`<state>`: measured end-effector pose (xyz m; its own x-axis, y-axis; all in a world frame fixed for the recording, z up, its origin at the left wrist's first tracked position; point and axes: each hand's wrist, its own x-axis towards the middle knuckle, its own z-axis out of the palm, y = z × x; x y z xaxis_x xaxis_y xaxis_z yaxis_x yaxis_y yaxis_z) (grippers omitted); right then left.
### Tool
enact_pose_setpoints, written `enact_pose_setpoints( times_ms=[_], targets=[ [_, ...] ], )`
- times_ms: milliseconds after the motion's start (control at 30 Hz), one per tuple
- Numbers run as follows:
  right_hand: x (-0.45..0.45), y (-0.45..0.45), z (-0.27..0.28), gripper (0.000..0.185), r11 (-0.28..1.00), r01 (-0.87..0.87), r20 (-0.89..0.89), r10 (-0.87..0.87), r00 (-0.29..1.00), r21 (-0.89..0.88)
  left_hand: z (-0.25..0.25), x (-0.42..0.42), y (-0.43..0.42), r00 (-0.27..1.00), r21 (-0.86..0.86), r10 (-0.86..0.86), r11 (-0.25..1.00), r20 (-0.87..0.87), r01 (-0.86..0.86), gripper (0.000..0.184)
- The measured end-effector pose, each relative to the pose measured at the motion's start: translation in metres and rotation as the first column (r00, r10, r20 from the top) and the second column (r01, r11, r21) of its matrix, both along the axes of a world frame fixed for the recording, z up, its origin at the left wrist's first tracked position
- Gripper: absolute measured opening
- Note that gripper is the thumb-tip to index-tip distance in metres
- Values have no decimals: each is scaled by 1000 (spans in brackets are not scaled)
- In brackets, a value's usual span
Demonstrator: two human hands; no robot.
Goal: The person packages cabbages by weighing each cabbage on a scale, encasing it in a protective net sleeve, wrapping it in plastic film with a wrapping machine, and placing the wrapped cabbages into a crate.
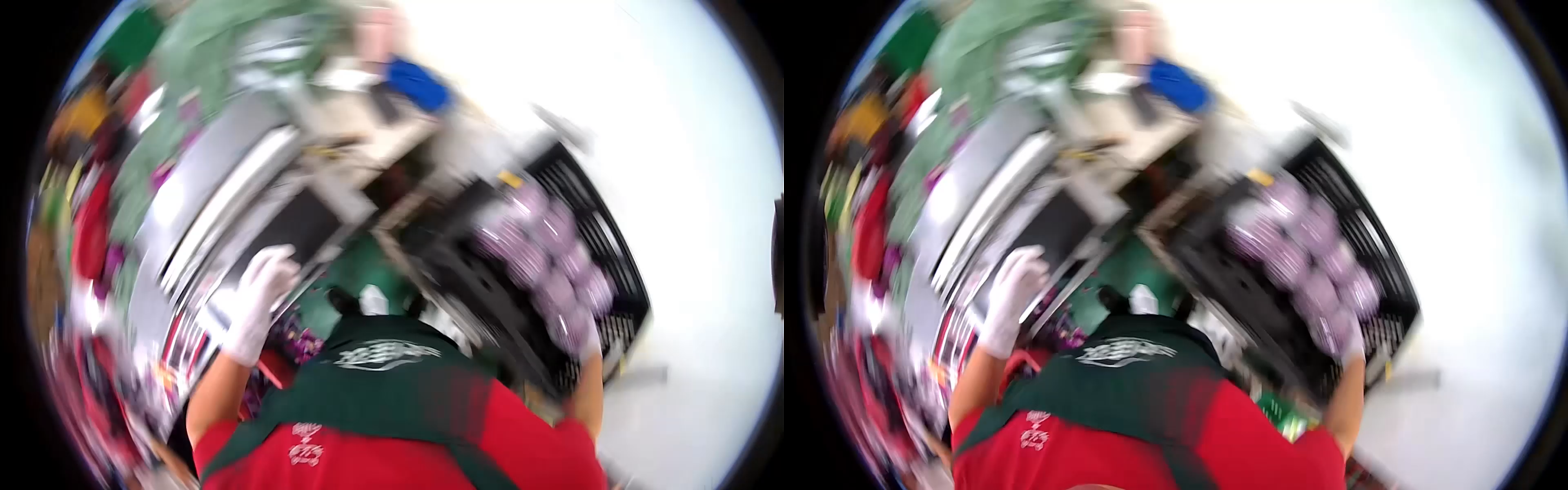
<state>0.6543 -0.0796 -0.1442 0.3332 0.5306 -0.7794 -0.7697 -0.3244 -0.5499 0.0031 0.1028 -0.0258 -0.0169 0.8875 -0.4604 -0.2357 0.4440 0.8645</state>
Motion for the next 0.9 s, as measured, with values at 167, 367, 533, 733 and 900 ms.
enact_pose_setpoints(
  times_ms=[167, 367, 533, 733, 900],
  targets=[
    [52, 30, -30, 53, 791, 422, 893, 348, 284, -443, 18, -137, 41, 878, 420, 309, 897, -366, -141, 32],
    [-32, 140, 30, 40, 901, 296, 869, 154, 470, -319, 3, -368, 150, 429, 534, 512, 842, -744, -79, 81],
    [-62, 184, 44, 42, 909, 63, 879, 416, -233, -413, -72, -450, 248, 305, 189, 136, 970, -943, 152, 118],
    [-203, 226, 120, 22, 873, -106, 761, 349, -548, -477, -137, -483, 293, 580, 152, -10, 961, -815, 230, 94],
    [-296, 319, 145, 19, 812, -430, 900, 249, -358, -395, -106, -486, 269, 925, 169, 312, 945, -219, -279, 75]
  ],
)
